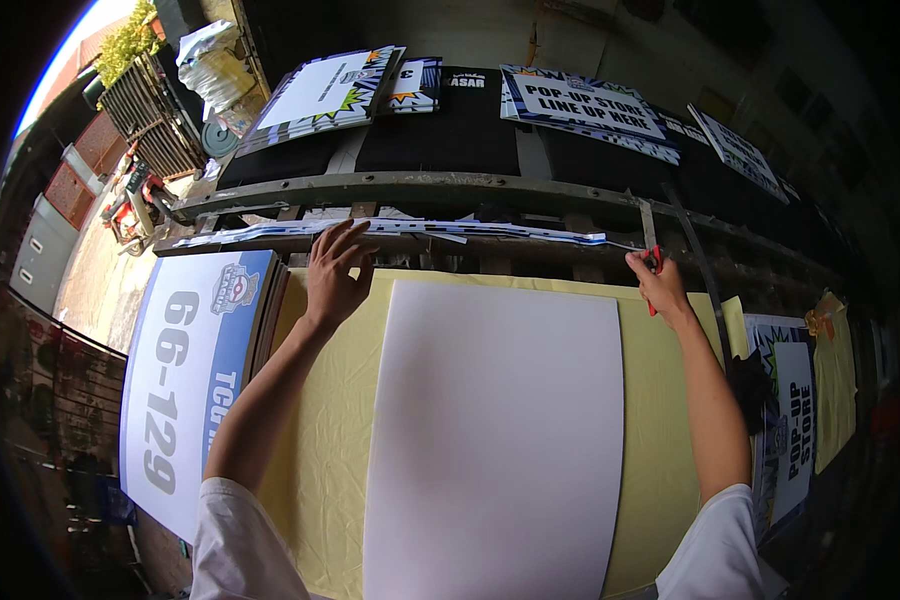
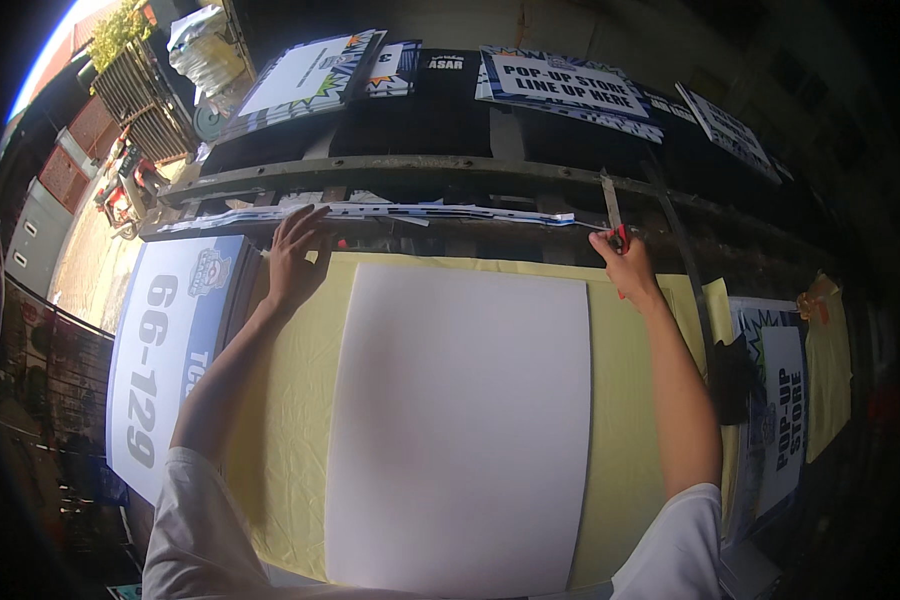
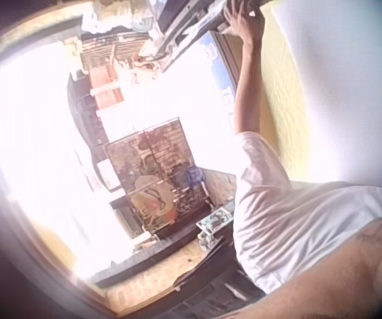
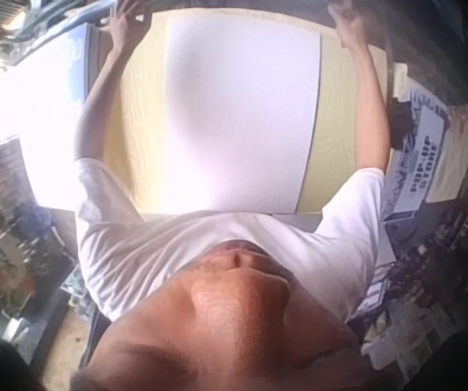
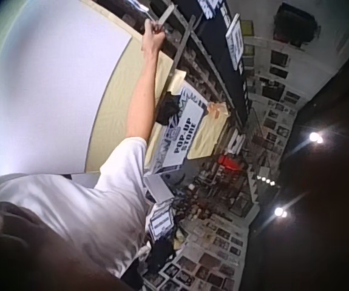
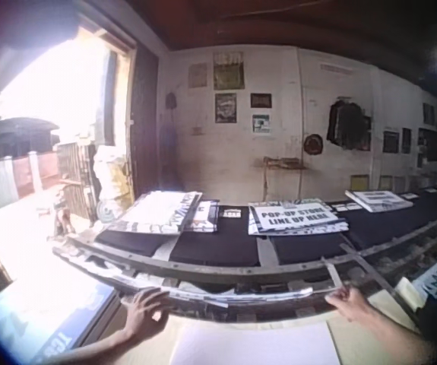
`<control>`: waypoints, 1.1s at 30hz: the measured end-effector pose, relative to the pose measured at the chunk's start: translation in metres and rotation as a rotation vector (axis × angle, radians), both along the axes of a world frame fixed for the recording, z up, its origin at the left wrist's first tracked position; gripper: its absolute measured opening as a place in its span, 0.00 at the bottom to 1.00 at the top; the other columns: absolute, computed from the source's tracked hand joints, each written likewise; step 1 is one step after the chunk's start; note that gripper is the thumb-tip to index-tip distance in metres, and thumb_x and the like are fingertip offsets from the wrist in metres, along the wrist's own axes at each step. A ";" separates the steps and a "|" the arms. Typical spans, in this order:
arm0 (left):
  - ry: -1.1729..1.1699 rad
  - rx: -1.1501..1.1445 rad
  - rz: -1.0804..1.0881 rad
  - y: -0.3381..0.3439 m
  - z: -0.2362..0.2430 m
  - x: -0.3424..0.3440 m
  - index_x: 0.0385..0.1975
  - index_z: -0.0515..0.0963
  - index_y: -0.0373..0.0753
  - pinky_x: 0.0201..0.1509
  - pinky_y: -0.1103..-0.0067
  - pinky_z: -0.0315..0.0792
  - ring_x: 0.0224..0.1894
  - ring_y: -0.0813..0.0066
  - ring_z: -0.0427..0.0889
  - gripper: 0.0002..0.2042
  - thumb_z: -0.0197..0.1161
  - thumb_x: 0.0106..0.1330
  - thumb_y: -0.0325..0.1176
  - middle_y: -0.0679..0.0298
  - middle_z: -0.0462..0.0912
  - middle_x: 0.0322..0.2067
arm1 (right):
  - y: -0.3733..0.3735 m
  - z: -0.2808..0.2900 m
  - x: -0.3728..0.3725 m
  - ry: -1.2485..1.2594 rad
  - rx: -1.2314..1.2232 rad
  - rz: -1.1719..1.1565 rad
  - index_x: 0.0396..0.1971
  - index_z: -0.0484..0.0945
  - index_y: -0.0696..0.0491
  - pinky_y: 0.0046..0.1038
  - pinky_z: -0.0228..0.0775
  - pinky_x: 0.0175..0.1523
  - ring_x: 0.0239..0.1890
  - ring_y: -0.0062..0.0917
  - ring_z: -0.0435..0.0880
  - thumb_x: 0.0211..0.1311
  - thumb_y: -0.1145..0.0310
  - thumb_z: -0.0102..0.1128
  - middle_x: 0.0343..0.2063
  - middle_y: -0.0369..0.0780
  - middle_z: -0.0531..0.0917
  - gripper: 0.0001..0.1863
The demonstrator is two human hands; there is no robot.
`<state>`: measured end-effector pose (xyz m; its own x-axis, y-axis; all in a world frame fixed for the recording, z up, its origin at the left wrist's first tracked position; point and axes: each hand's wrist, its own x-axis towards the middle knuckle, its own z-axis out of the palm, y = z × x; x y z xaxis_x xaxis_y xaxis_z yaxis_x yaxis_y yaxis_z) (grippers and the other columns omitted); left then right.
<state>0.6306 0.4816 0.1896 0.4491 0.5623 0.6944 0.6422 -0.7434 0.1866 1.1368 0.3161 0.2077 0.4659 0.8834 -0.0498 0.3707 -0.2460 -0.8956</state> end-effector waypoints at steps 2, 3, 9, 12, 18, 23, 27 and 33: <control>0.030 -0.079 -0.105 -0.049 0.012 0.033 0.40 0.87 0.44 0.71 0.61 0.65 0.63 0.60 0.78 0.09 0.64 0.63 0.28 0.62 0.84 0.56 | -0.048 0.004 0.014 0.148 -0.126 0.076 0.39 0.73 0.51 0.22 0.55 0.23 0.16 0.11 0.61 0.72 0.34 0.52 0.18 0.27 0.65 0.30; 0.039 -0.220 -0.127 -0.074 0.010 0.054 0.40 0.87 0.44 0.70 0.62 0.66 0.61 0.60 0.79 0.08 0.65 0.64 0.29 0.62 0.85 0.56 | -0.069 0.006 0.023 0.170 -0.194 0.063 0.38 0.74 0.52 0.21 0.56 0.23 0.16 0.11 0.61 0.73 0.33 0.49 0.18 0.28 0.65 0.31; 0.168 -0.591 -0.151 -0.260 0.009 0.215 0.57 0.80 0.40 0.72 0.59 0.63 0.67 0.52 0.71 0.24 0.65 0.68 0.50 0.52 0.76 0.64 | -0.164 -0.021 0.073 0.075 -0.257 0.080 0.45 0.80 0.58 0.20 0.63 0.26 0.19 0.12 0.67 0.80 0.42 0.43 0.22 0.31 0.73 0.30; 0.315 -0.567 0.019 -0.331 -0.019 0.268 0.71 0.66 0.36 0.77 0.42 0.45 0.78 0.35 0.45 0.44 0.62 0.65 0.65 0.40 0.53 0.76 | -0.183 -0.032 0.084 0.128 -0.219 0.181 0.52 0.80 0.60 0.20 0.66 0.29 0.23 0.13 0.71 0.82 0.48 0.43 0.24 0.33 0.77 0.29; 0.460 -0.650 0.126 -0.369 -0.046 0.297 0.77 0.51 0.34 0.75 0.33 0.34 0.78 0.28 0.31 0.52 0.58 0.64 0.70 0.42 0.41 0.78 | -0.233 -0.036 0.092 0.196 -0.168 0.317 0.48 0.82 0.60 0.21 0.66 0.31 0.25 0.14 0.72 0.82 0.47 0.45 0.24 0.31 0.74 0.29; 0.462 -0.565 0.049 -0.388 -0.050 0.295 0.77 0.54 0.34 0.74 0.33 0.36 0.78 0.26 0.35 0.48 0.59 0.67 0.64 0.42 0.43 0.78 | -0.271 -0.043 0.125 0.257 -0.090 0.339 0.42 0.81 0.59 0.22 0.67 0.33 0.28 0.13 0.74 0.81 0.49 0.48 0.25 0.30 0.75 0.25; 0.469 -0.557 -0.004 -0.407 -0.046 0.291 0.77 0.54 0.34 0.75 0.34 0.36 0.78 0.26 0.37 0.47 0.61 0.67 0.61 0.43 0.44 0.78 | -0.276 -0.035 0.148 0.070 -0.145 0.419 0.43 0.81 0.58 0.23 0.70 0.38 0.30 0.17 0.77 0.80 0.55 0.51 0.27 0.34 0.79 0.19; 0.497 -0.580 -0.064 -0.441 -0.042 0.279 0.77 0.55 0.36 0.75 0.34 0.35 0.79 0.28 0.35 0.46 0.63 0.67 0.60 0.44 0.44 0.79 | -0.242 -0.014 0.166 -0.433 -0.098 0.710 0.48 0.82 0.57 0.40 0.69 0.57 0.43 0.34 0.86 0.79 0.52 0.50 0.38 0.44 0.88 0.22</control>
<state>0.9094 0.0409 0.1476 0.6754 0.7375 0.0033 0.7118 -0.6530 0.2588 1.3025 0.0744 0.1937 -0.2039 0.9751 -0.0867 0.7732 0.1061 -0.6252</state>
